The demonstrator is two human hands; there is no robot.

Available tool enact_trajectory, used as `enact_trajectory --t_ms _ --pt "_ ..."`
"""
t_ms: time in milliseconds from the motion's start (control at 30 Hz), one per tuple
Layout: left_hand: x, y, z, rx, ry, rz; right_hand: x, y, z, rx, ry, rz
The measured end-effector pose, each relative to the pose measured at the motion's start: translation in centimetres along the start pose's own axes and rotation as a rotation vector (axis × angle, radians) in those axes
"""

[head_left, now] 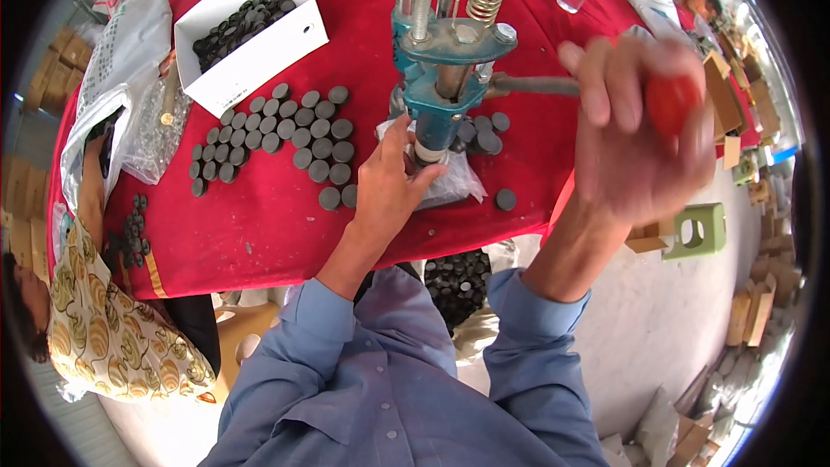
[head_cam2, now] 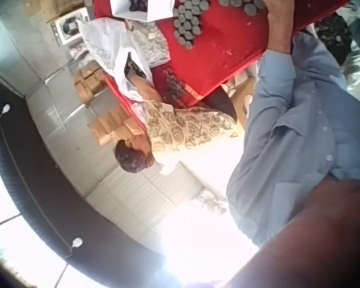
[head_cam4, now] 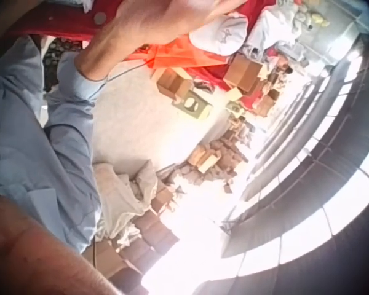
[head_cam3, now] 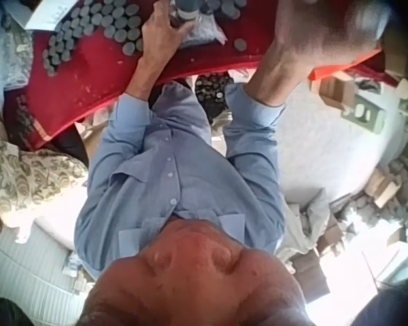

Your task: The person inserts circular discs one at a time into a manual press machine, pulls the lever to press them, and gathers the finished discs by hand.

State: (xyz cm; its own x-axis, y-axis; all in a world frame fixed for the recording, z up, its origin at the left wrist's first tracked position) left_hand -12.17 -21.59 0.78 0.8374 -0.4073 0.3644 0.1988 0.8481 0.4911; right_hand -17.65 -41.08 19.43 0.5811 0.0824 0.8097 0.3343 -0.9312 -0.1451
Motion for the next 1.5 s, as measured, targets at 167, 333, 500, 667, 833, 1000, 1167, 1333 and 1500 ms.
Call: enact_trajectory --t_ms 167,333,500,667,833,1000,1167,1333,1500 --pt "-0.9 1.5 -0.7 -0.026 -0.003 0.054 -7.7 -2.2 -0.6 -0.175 0.046 0.066" --pt "-4.8 6.0 -1.7 0.326 -0.146 0.030 -12.1 -2.8 0.8 -0.235 0.125 0.204" --pt "-7.6 7.3 -1.7 0.495 -0.085 -0.080 -10.1 -2.0 0.0 -0.240 0.085 0.105" --pt "-7.5 6.6 -3.2 0.461 -0.156 -0.026 -4.9 -1.1 -0.8 -0.171 0.039 0.000" --pt "-4.4 4.8 -0.8 0.189 -0.095 0.050 1.7 0.2 -0.2 -0.111 -0.048 0.089" --pt "-0.8 1.7 0.1 0.112 -0.040 -0.007 6.5 0.5 4.3 0.467 0.137 -0.190" --pt "0.3 0.4 -0.5 0.099 -0.066 0.013 2.5 -0.1 0.8 -0.006 -0.059 0.027" --pt "-0.7 1.5 -0.3 0.061 -0.072 0.023 -3.8 -1.5 -0.6 -0.096 0.039 0.014" --pt "-5.2 7.6 -1.9 0.395 -0.125 0.189 -11.4 -2.6 0.5 -0.211 0.131 0.113"
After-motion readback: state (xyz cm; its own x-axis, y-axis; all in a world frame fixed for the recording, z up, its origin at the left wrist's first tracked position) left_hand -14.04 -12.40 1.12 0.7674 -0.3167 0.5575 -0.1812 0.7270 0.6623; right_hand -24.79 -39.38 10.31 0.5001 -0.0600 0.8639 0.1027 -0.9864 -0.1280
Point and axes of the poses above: each hand's wrist, its own x-axis towards the middle knuckle, its own y-axis out of the back of the hand, z = x × y, the point moved 3 cm from there along x, towards the middle knuckle, and after that the axes turned 7 degrees about -z, right-handed, at the moved point
